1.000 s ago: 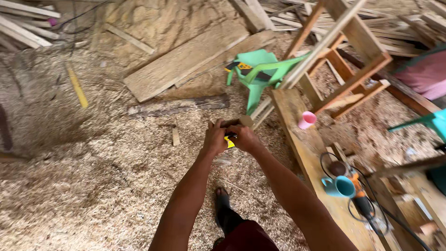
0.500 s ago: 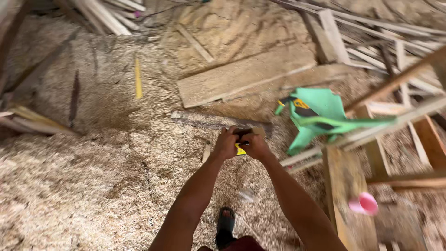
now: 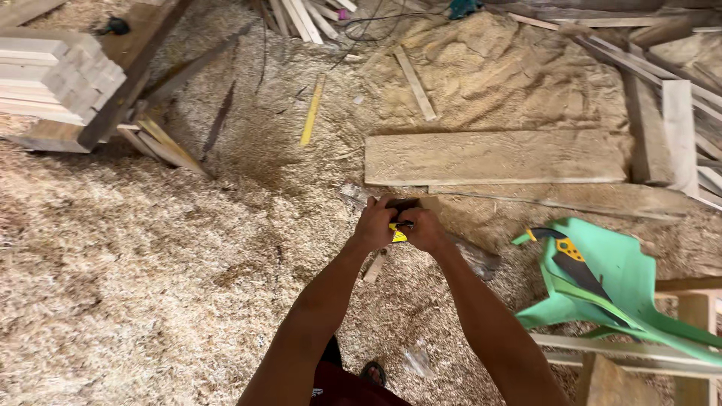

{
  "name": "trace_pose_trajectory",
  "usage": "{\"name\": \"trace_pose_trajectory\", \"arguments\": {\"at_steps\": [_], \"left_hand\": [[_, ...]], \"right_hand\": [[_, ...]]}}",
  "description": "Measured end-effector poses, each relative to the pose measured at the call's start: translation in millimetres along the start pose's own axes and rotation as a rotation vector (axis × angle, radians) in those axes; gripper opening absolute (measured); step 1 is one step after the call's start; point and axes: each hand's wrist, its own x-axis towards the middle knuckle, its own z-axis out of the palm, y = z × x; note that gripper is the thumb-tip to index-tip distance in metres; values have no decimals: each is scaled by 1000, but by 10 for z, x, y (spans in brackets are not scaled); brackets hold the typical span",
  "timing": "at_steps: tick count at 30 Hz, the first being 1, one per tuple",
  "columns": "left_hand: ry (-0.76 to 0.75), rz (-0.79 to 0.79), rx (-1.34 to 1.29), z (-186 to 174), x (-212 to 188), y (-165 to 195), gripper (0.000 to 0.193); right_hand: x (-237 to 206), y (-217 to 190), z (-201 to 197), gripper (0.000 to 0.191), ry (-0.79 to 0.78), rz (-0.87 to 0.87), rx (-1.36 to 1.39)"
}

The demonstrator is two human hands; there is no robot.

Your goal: The person marks several small wooden planks with a pencil and square, then retrieves a hammer and nails from a box. They drive nails into the planks to join them into a small frame-like structure on a workbench.

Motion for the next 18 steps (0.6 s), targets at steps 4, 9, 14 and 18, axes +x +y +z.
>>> {"name": "trace_pose_trajectory", "arguments": {"at_steps": [4, 9, 14, 18], "left_hand": [[27, 3, -12, -233, 158, -449, 34], [76, 197, 3, -422, 613, -853, 27], [-25, 123, -123, -664, 959, -1237, 27], [32, 149, -166, -1049, 1155, -1735, 28]], "right_hand": [[442, -92, 229, 15, -54, 15, -38], [934, -47, 293, 15, -35, 72, -27], [1585, -122, 317, 19, -152, 137, -126], [2194, -375, 553, 21, -220, 123, -168]]}}
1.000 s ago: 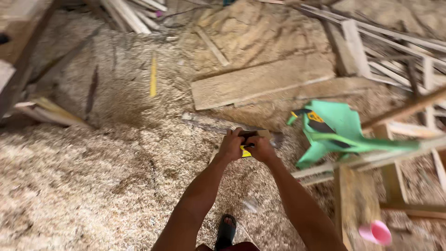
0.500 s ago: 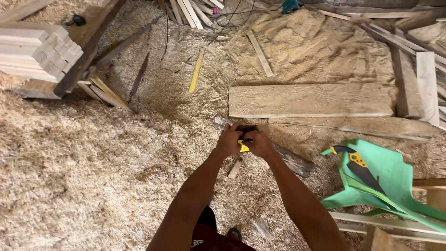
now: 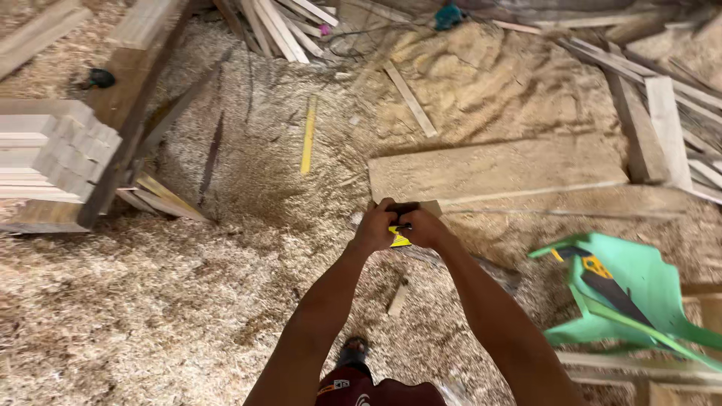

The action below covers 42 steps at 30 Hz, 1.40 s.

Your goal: The person marks several small wooden planks with a pencil and square, then retrieves a hammer and nails from a box. They drive nails into the planks to join them into a small frame-like structure on a workbench.

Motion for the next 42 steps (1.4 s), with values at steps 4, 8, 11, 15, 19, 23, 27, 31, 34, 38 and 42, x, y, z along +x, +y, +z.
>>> {"name": "trace_pose_trajectory", "arguments": {"at_steps": [4, 8, 11, 15, 19, 23, 27, 31, 34, 38, 42], "left_hand": [[-23, -103, 37, -549, 149, -504, 27], [76, -151, 37, -1090, 218, -973, 33], [116, -231, 64, -1482, 282, -1273, 33], [206, -284, 143, -1919, 360, -1641, 32], [233, -444, 183, -2205, 503, -2095, 30], [271, -498, 229, -2461, 829, -2773, 30], [216, -548, 300, -2625, 1389, -3428, 27], [159, -549, 318, -2833, 2032, -3941, 32], [158, -594, 212, -3013, 2427, -4247, 36], [248, -583, 207, -3319, 2702, -4559, 39], [328, -642, 212, -3738, 2787, -4833, 40]], "right_hand": [[731, -405, 68, 22, -32, -5, -46], [1411, -819, 133, 21, -53, -101, -32], [1921, -1111, 114, 20, -49, -215, -61], [2580, -1431, 167, 19, -72, -337, -25], [3258, -1564, 275, 18, -87, -456, -27], [4113, -1610, 459, 13, -179, -444, -36], [4937, -1506, 501, 7, -192, -396, -14], [5735, -1415, 360, 11, -190, -315, 15], [6326, -1380, 253, 8, -167, -414, -14], [6969, -1496, 247, 4, -148, -517, 51], [7458, -1847, 221, 7, -78, -673, 58]]}}
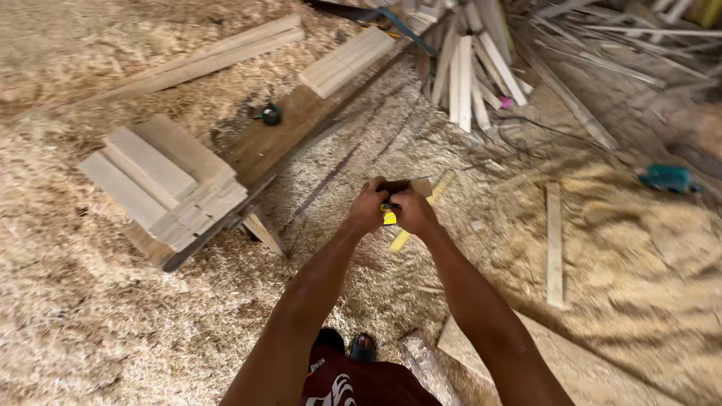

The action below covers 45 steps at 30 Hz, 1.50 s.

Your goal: The person marks several small wooden planks with a pencil and square, then retrieves a hammer and nails from a box. They drive nails into the planks to join them into a small frame-like structure on a workbench.

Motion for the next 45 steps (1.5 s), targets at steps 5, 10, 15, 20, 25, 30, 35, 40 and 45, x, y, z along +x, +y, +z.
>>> {"name": "trace_pose_trajectory", "arguments": {"at_steps": [5, 10, 15, 20, 25, 30, 35, 40, 45], "left_hand": [[146, -17, 0, -390, 203, -490, 38], [163, -116, 51, -707, 326, -1084, 38], [253, -142, -43, -1012, 681, -1605, 35], [266, -243, 59, -1399, 1052, -2173, 40], [296, -315, 69, -1739, 1307, -2649, 42], [245, -418, 98, -1974, 1463, -3079, 53], [283, -435, 57, -2107, 1485, -3385, 43], [181, -518, 94, -2204, 1547, -3569, 53], [67, -591, 163, -2248, 1610, -3583, 84]], "right_hand": [[760, -164, 149, 10, -91, -53, -21], [1387, -296, 583, 9, -171, -68, 14], [2187, -331, 977, 9, -186, -76, 1], [2920, -295, 1332, 16, -109, -242, -25], [3649, -313, 1679, 20, -171, -256, -59], [4177, -434, 1992, 13, -225, -301, -48], [4462, -538, 2211, 15, -293, -279, -89], [4612, -625, 2336, 23, -351, -219, -148], [4649, -741, 2314, 35, -412, -150, -47]]}}
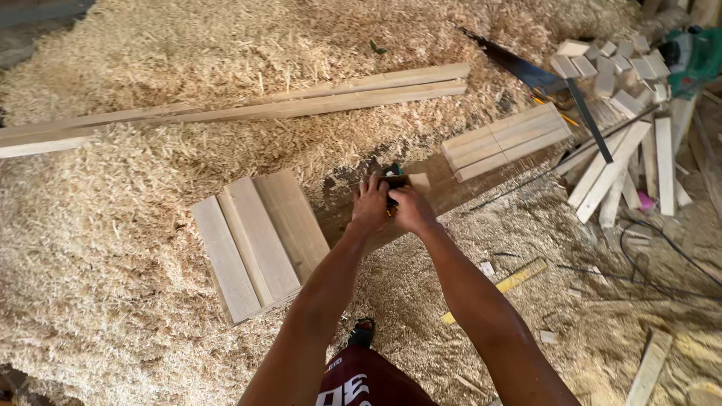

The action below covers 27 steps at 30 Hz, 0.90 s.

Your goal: The person marks several small wooden planks with a pencil and square, then retrieves a hammer and nails from a box. They drive nails into the planks to join them into a small frame-like structure on a workbench.

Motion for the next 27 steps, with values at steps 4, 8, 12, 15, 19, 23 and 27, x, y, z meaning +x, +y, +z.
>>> {"name": "trace_pose_trajectory", "arguments": {"at_steps": [4, 8, 12, 15, 19, 23, 27], "left_hand": [[-35, 28, 59, -54, -74, 27, 82], [44, 118, 116, -125, -56, 150, 80], [60, 324, 235, -87, 126, 650, 92], [147, 547, 206, 93, 175, 1325, 90], [-55, 673, 94, 509, -67, 2495, 84], [-171, 954, 74, 1047, -769, 3520, 83], [-237, 1237, 32, 1642, -1829, 4391, 76]], "right_hand": [[-86, -112, -83, 35, 106, -86, 26], [-204, -143, -222, 30, 190, -90, 33], [-511, 82, -511, 33, 360, -54, 31], [-1022, 418, -802, 43, 513, 95, 11], [-2074, 922, -1182, 59, 616, 385, -77], [-3463, 1125, -1357, 61, 712, 674, -175], [-5045, 955, -1342, 59, 821, 989, -213]]}}
